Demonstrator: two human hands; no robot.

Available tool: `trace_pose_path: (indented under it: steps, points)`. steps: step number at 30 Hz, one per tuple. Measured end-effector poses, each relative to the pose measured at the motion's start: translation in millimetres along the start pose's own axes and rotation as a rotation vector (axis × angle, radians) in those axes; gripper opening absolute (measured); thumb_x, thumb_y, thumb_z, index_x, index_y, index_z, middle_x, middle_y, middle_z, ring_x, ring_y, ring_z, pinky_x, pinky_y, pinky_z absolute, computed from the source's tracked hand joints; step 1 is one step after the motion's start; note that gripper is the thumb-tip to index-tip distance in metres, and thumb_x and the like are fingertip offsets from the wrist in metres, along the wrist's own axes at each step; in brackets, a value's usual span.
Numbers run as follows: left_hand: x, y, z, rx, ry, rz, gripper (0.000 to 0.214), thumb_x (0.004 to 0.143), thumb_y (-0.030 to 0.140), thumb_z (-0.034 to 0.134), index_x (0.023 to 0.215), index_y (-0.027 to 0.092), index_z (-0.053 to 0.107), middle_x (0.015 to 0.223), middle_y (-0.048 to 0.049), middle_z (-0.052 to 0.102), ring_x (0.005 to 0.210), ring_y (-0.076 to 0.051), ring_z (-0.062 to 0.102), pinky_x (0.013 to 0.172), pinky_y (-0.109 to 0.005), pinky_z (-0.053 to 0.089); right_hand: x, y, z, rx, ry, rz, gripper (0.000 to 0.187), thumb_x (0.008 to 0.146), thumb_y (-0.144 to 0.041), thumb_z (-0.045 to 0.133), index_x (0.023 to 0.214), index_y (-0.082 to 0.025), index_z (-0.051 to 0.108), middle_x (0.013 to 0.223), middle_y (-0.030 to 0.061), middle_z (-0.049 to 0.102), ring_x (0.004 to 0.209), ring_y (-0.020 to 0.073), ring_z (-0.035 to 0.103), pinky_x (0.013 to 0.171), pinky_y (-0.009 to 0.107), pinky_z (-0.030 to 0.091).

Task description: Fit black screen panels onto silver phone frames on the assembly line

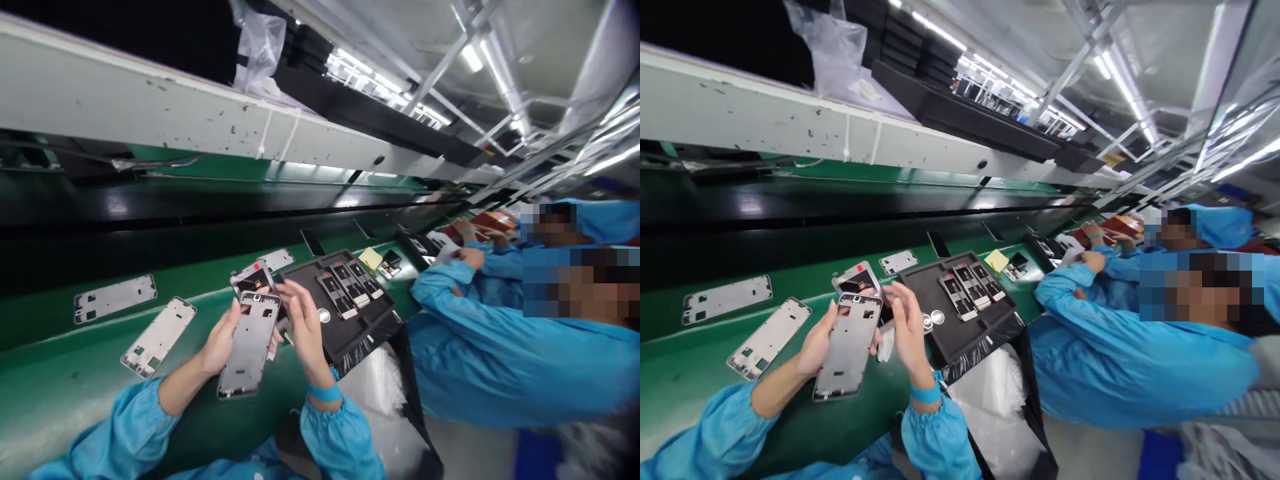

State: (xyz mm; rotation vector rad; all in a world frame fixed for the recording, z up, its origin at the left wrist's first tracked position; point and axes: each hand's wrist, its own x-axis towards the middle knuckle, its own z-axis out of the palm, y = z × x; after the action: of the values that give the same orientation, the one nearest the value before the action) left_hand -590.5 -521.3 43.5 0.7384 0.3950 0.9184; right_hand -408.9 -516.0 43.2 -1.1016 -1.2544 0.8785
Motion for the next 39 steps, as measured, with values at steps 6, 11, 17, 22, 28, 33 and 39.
trace_pose_path:
  steps: [6, 11, 17, 22, 28, 33, 39]
  points:
    - [-1.6, -2.0, -7.6, 0.723, 0.060, 0.284, 0.079, 0.106, 0.072, 0.047, 0.171, 0.025, 0.046, 0.179, -0.0143, 0.037, 0.165, -0.041, 0.034, 0.127, -0.053, 0.045, 19.1, -39.8, 17.9, -0.155, -0.176, -0.189, 0.042, 0.111, -0.054, 0.056, 0.141, -0.026, 0.070, 0.149, 0.0111, 0.072, 0.143, 0.0279, 0.065, 0.125, 0.051, 0.050]
    - [-2.9, 2.2, -11.7, 1.010, -0.032, 0.321, 0.078, 0.111, 0.062, 0.041, 0.179, 0.029, 0.021, 0.187, -0.0105, 0.013, 0.173, -0.036, 0.015, 0.138, -0.057, 0.029, 21.0, -39.1, 42.3, -0.029, -0.043, -0.226, 0.025, 0.105, -0.049, 0.069, 0.110, -0.024, 0.073, 0.125, 0.0096, 0.074, 0.126, 0.0257, 0.072, 0.113, 0.045, 0.058]
    - [-8.0, 28.6, -16.8, 1.166, -0.010, 0.376, 0.065, 0.110, 0.057, 0.049, 0.165, 0.023, 0.053, 0.181, -0.0151, 0.027, 0.159, -0.041, 0.046, 0.134, -0.057, 0.039, 39.3, -50.0, 30.0, 0.011, -0.166, -0.227, 0.034, 0.099, -0.053, 0.075, 0.085, -0.024, 0.064, 0.107, 0.0063, 0.068, 0.111, 0.0250, 0.071, 0.104, 0.045, 0.059]
    - [-13.5, 74.7, -49.3, 1.023, 0.357, 0.542, 0.074, 0.105, 0.073, 0.049, 0.153, 0.019, 0.065, 0.152, -0.0201, 0.062, 0.111, -0.032, 0.076, 0.101, -0.053, 0.065, 50.0, 10.8, 28.7, -0.267, -0.194, -0.091, 0.044, 0.103, -0.062, 0.058, 0.082, -0.025, 0.056, 0.132, 0.0129, 0.064, 0.130, 0.0280, 0.063, 0.112, 0.047, 0.053]
    - [-24.2, 98.6, -46.1, 0.257, 0.302, 0.354, 0.084, 0.106, 0.082, 0.025, 0.164, 0.026, 0.048, 0.102, -0.0104, 0.079, 0.081, -0.030, 0.079, 0.069, -0.047, 0.067, 28.3, 99.8, 50.6, -0.627, -0.359, 0.130, 0.040, 0.097, -0.052, 0.071, 0.072, -0.022, 0.061, 0.115, 0.0161, 0.067, 0.116, 0.0329, 0.061, 0.105, 0.051, 0.048]
    - [-34.4, 99.6, -23.5, 0.132, 0.224, 0.224, 0.096, 0.099, 0.090, 0.023, 0.165, 0.024, 0.046, 0.091, -0.0123, 0.079, 0.066, -0.031, 0.076, 0.058, -0.045, 0.060, 27.5, 93.2, 43.8, -0.597, -0.292, 0.125, 0.042, 0.097, -0.062, 0.066, 0.085, -0.021, 0.065, 0.117, 0.0174, 0.068, 0.114, 0.0343, 0.060, 0.100, 0.052, 0.050]
    - [-42.4, 87.3, -4.6, -0.021, -0.020, 0.049, 0.097, 0.096, 0.091, 0.041, 0.170, 0.027, 0.041, 0.093, -0.0114, 0.081, 0.073, -0.031, 0.078, 0.066, -0.043, 0.061, 27.5, 7.3, 31.5, -0.059, -0.344, 0.162, 0.072, 0.105, -0.082, 0.033, 0.118, -0.024, 0.073, 0.096, 0.0073, 0.075, 0.088, 0.0257, 0.074, 0.083, 0.041, 0.063]
